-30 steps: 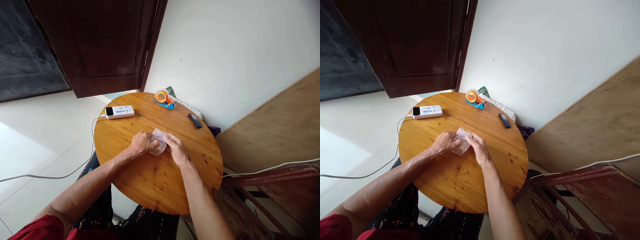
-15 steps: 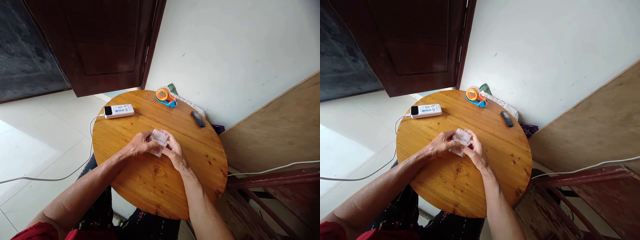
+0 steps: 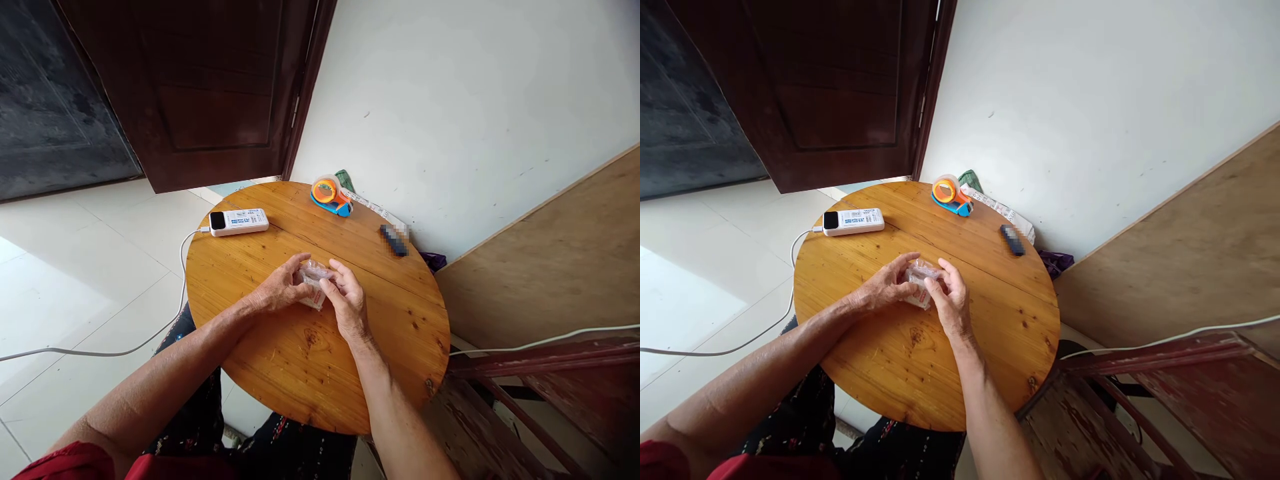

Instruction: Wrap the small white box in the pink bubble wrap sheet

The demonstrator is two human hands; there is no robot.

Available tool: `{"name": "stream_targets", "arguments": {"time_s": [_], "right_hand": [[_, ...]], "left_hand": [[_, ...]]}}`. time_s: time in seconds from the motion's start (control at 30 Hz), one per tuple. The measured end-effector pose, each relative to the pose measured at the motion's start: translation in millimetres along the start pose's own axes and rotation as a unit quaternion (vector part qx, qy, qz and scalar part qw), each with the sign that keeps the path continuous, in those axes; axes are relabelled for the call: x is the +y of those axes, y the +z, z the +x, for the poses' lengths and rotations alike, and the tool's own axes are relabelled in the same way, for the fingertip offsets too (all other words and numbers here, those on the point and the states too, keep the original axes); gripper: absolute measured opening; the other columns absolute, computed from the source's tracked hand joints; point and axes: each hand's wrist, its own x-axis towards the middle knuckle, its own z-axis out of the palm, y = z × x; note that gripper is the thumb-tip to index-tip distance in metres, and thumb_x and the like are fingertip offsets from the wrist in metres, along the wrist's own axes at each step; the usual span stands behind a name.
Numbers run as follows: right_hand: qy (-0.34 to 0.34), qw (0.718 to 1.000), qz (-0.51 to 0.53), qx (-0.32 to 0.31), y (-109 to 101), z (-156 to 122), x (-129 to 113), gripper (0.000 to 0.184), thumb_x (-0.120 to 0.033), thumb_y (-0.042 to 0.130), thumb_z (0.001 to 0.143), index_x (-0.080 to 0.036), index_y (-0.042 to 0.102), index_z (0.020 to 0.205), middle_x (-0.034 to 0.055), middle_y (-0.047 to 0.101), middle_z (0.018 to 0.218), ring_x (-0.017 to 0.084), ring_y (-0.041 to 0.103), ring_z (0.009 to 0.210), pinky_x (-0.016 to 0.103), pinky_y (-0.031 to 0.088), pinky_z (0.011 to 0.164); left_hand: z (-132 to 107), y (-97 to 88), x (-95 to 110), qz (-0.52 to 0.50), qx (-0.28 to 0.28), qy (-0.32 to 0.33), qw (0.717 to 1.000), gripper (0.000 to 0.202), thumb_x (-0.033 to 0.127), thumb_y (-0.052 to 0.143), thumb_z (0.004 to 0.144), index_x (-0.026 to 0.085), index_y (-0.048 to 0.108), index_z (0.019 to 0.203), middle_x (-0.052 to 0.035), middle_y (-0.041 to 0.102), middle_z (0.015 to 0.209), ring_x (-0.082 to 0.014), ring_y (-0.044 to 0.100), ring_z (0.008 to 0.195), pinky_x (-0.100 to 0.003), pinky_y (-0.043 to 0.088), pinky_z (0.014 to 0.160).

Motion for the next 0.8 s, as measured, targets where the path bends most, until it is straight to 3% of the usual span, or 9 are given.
{"name": "stream_targets", "arguments": {"time_s": [0.23, 0.43, 0.57, 0.8], "right_hand": [[-0.013, 0.998, -0.004, 0.057, 5.1, 3.8, -2.3, 0.039, -0.045, 0.072, 0.080, -0.019, 0.066, 0.109, 0.0054, 0.074, 0.091, 0.021, 0.070, 0.082, 0.036, 0.056, 0.079], [-0.052, 0.996, -0.014, 0.067, 7.5, 3.3, -4.7, 0.029, -0.034, 0.070, 0.080, -0.021, 0.063, 0.105, 0.0039, 0.071, 0.088, 0.018, 0.067, 0.080, 0.035, 0.056, 0.079], [-0.087, 0.994, -0.018, 0.063, 9.1, 3.1, -7.2, 0.038, -0.029, 0.066, 0.081, -0.023, 0.055, 0.117, -0.0003, 0.065, 0.084, 0.015, 0.063, 0.075, 0.032, 0.055, 0.075], [-0.110, 0.991, -0.060, 0.053, 8.8, -1.5, -8.4, 0.035, -0.026, 0.064, 0.083, -0.023, 0.055, 0.117, -0.0015, 0.064, 0.081, 0.015, 0.062, 0.071, 0.032, 0.054, 0.074]], "left_hand": [[-4.7, 2.4, 6.2, -0.001, -0.072, -0.003, 0.997, 0.085, 0.028, 0.064, 0.078, 0.014, 0.027, 0.153, -0.0008, 0.059, 0.089, -0.0140, 0.055, 0.078, -0.027, 0.044, 0.070], [-5.3, 6.4, 4.2, 0.085, -0.023, -0.003, 0.996, 0.076, 0.024, 0.058, 0.081, 0.012, 0.031, 0.152, 0.0027, 0.055, 0.078, -0.0120, 0.049, 0.068, -0.025, 0.043, 0.066], [-3.5, 8.1, 2.1, 0.116, 0.000, 0.018, 0.993, 0.071, 0.025, 0.058, 0.082, 0.014, 0.037, 0.149, -0.0001, 0.060, 0.087, -0.0133, 0.053, 0.075, -0.028, 0.047, 0.075], [-3.1, 11.9, 6.2, 0.173, 0.028, 0.023, 0.984, 0.067, 0.029, 0.058, 0.084, 0.013, 0.041, 0.147, -0.0016, 0.060, 0.087, -0.0129, 0.050, 0.071, -0.027, 0.046, 0.071]]}}
